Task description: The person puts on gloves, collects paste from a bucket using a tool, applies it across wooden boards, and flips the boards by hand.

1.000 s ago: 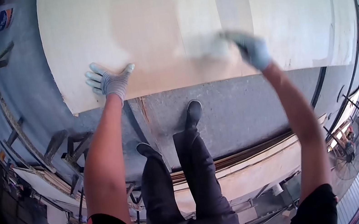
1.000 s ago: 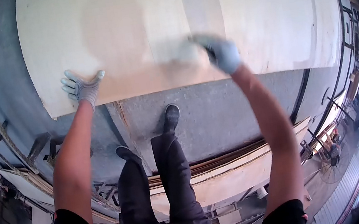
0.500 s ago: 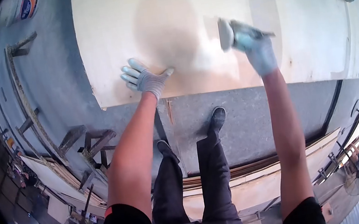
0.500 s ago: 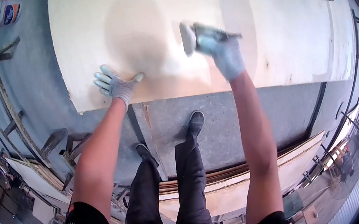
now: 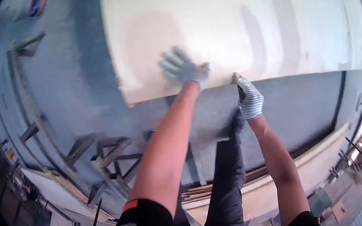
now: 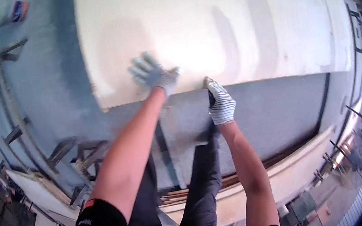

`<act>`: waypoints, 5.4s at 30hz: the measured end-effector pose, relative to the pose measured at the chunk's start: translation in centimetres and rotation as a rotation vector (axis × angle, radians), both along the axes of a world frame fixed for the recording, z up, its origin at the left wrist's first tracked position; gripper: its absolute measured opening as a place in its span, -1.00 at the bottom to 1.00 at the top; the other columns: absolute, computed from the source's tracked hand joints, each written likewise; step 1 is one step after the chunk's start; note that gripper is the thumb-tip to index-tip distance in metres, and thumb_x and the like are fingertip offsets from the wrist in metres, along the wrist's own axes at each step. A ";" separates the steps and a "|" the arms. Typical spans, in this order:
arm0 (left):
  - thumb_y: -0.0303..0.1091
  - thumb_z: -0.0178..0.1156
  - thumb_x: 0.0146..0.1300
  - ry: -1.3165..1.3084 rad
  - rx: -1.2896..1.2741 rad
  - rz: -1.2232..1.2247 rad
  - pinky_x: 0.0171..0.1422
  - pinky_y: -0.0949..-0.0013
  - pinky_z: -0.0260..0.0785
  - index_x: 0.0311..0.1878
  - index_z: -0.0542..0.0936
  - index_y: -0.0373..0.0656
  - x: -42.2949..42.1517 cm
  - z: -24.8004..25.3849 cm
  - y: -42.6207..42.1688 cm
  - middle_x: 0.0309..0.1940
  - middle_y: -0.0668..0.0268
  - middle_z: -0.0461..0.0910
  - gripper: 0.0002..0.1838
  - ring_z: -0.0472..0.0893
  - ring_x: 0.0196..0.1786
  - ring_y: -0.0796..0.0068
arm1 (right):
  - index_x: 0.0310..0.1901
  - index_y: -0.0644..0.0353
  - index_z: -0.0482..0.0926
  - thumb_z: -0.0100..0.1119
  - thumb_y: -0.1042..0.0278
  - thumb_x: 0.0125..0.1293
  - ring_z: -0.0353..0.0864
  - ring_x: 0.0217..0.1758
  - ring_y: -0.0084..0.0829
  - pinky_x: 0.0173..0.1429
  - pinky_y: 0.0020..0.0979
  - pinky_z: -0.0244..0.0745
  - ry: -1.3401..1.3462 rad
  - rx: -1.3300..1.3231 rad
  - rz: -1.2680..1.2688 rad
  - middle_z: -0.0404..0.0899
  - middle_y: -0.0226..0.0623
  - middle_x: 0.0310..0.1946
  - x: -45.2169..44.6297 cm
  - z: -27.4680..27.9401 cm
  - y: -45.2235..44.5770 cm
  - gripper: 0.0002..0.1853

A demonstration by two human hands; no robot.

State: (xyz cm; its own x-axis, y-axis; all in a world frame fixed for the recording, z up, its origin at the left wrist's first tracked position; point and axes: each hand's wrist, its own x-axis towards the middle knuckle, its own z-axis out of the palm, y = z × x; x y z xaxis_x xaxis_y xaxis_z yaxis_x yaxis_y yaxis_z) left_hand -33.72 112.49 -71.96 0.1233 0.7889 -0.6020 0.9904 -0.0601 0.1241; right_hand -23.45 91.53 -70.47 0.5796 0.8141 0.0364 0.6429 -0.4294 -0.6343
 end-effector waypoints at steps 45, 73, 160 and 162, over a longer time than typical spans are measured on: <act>0.10 0.07 0.56 -0.281 -0.652 0.320 0.43 0.19 0.42 0.29 0.63 -0.23 -72.4 17.4 -6.0 0.17 0.06 0.70 -0.42 0.64 0.28 0.25 | -0.07 0.05 0.77 0.19 0.38 0.37 0.75 0.01 0.07 0.07 -0.06 0.69 0.197 -0.570 -0.019 0.75 -0.01 -0.09 -27.2 2.4 14.1 -0.80; 0.00 -0.06 0.58 -0.230 -0.360 0.354 0.11 0.08 0.55 0.06 0.68 -0.09 -58.9 35.5 74.1 -0.12 0.22 0.75 -0.57 0.70 -0.08 0.19 | -0.12 0.17 0.69 0.24 0.23 0.55 0.67 -0.27 -0.49 -0.03 -0.30 0.63 1.639 0.354 -0.044 0.70 -0.43 -0.31 -19.5 56.0 112.4 -0.81; 0.12 -0.01 0.60 -0.860 0.003 -0.285 0.32 0.22 0.48 0.18 0.67 -0.20 -10.6 60.9 287.1 0.07 0.07 0.76 -0.44 0.71 0.17 0.16 | 0.12 0.39 0.66 0.21 0.45 0.44 0.71 0.09 -0.38 0.19 -0.34 0.66 1.323 0.973 -0.196 0.69 -0.22 0.08 15.4 80.7 282.2 -0.70; 0.12 0.00 0.61 -0.989 -0.259 -0.094 0.28 0.28 0.50 0.16 0.69 -0.20 -5.9 63.3 294.3 0.02 0.18 0.79 -0.45 0.73 0.11 0.31 | 0.12 0.39 0.66 0.19 0.44 0.43 0.71 0.04 -0.43 0.18 -0.42 0.63 1.196 1.030 -0.303 0.71 -0.27 -0.01 17.0 83.6 285.6 -0.70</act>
